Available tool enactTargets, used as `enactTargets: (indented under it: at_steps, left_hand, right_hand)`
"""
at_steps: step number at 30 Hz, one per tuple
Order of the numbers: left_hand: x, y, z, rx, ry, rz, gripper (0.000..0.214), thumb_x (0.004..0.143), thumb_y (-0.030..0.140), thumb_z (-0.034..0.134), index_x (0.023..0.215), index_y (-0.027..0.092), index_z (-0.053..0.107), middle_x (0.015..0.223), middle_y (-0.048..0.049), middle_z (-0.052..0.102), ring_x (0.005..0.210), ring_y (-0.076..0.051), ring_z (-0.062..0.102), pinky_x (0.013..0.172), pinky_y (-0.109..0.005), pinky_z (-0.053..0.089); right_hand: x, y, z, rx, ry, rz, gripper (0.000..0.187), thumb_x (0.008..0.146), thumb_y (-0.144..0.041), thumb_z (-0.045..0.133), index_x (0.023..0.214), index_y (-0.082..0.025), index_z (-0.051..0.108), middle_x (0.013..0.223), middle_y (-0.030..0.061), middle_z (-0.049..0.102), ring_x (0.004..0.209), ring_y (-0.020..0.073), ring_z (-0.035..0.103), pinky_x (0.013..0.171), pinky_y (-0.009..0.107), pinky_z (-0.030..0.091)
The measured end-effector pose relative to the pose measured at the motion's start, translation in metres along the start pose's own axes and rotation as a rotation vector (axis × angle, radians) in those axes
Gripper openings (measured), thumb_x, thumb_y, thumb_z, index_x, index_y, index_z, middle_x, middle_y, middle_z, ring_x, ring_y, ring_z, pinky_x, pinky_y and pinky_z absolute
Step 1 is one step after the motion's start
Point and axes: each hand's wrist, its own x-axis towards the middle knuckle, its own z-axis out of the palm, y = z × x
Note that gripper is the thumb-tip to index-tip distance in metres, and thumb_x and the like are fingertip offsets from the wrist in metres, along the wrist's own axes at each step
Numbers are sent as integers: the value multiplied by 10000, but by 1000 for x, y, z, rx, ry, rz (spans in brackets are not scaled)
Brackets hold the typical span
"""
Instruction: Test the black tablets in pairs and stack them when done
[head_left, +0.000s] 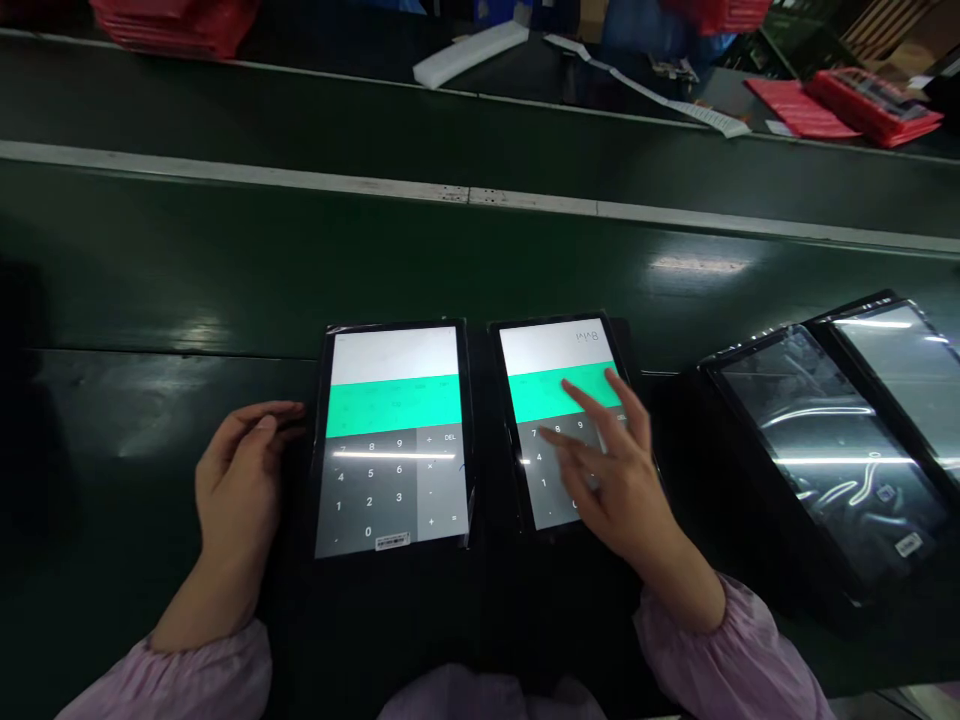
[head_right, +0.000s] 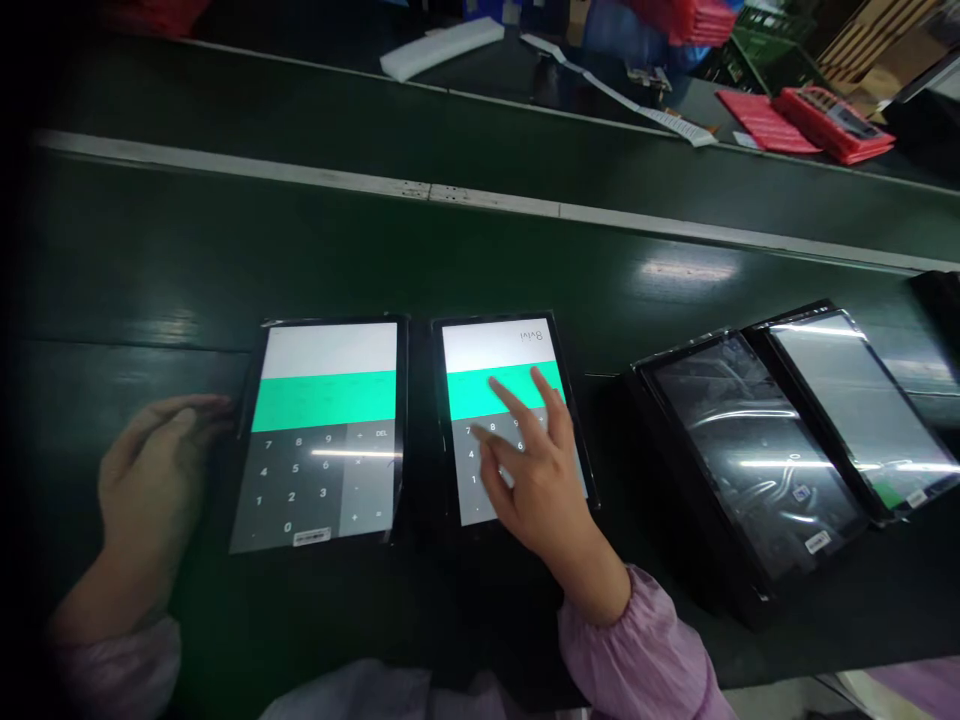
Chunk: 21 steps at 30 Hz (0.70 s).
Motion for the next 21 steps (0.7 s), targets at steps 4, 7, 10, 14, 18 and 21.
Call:
enactTargets:
  at_steps: [4, 7, 10, 14, 18, 21]
  left_hand:
    - [0, 1, -1, 22, -21, 18, 163, 647, 376, 719, 733, 237, 733, 826, -13, 756, 781, -197, 670, 732, -323, 547]
    - [0, 1, -1, 45, -18, 21, 203, 622, 410, 722, 732, 240, 732, 822, -18, 757, 784, -206, 675, 737, -333, 557]
    - [1, 0, 0, 37, -10, 34, 197, 627, 414, 720, 727, 245, 733, 815, -16, 756, 776, -206, 674, 737, -334, 563]
    - [0, -2, -1, 18, -12, 21, 168, 642, 383, 733, 732, 242, 739, 822, -11, 760, 793, -210, 685, 794, -358, 577]
    - [0, -5, -2, -10, 0, 22, 136, 670, 337, 735, 740, 220, 737, 838, -23, 746, 816, -213, 689, 870, -382, 591]
    - [8, -10, 3, -86, -8, 49, 103, 691, 302, 731, 753, 222, 714, 859, -31, 737, 885, -226, 708, 970, -411, 593]
  right_hand:
    - [-1, 29, -6, -132, 138, 190, 340, 1111, -286, 502, 1142, -268, 840, 1479, 99, 684, 1526, 410, 477, 1155, 735, 490]
    - [-3, 46, -3, -158, 140, 254, 387, 1133, -359, 454, 1188, -277, 829, 1498, 105, 668, 1495, 405, 503, 1168, 768, 452]
    - [-4, 48, 2, -169, 122, 260, 403, 1136, -368, 441, 1200, -263, 825, 1482, 116, 674, 1502, 409, 488, 1184, 775, 431]
    - [-3, 41, 4, -133, 84, 195, 406, 1138, -336, 430, 1223, -268, 821, 1534, 108, 641, 1533, 413, 445, 1187, 770, 430]
    - [-3, 43, 2, -106, 84, 219, 385, 1130, -327, 453, 1216, -284, 825, 1527, 99, 643, 1551, 415, 421, 1201, 791, 405]
    - [-3, 47, 3, -118, 119, 253, 396, 1129, -337, 443, 1200, -281, 829, 1500, 112, 654, 1543, 416, 431, 1204, 807, 390]
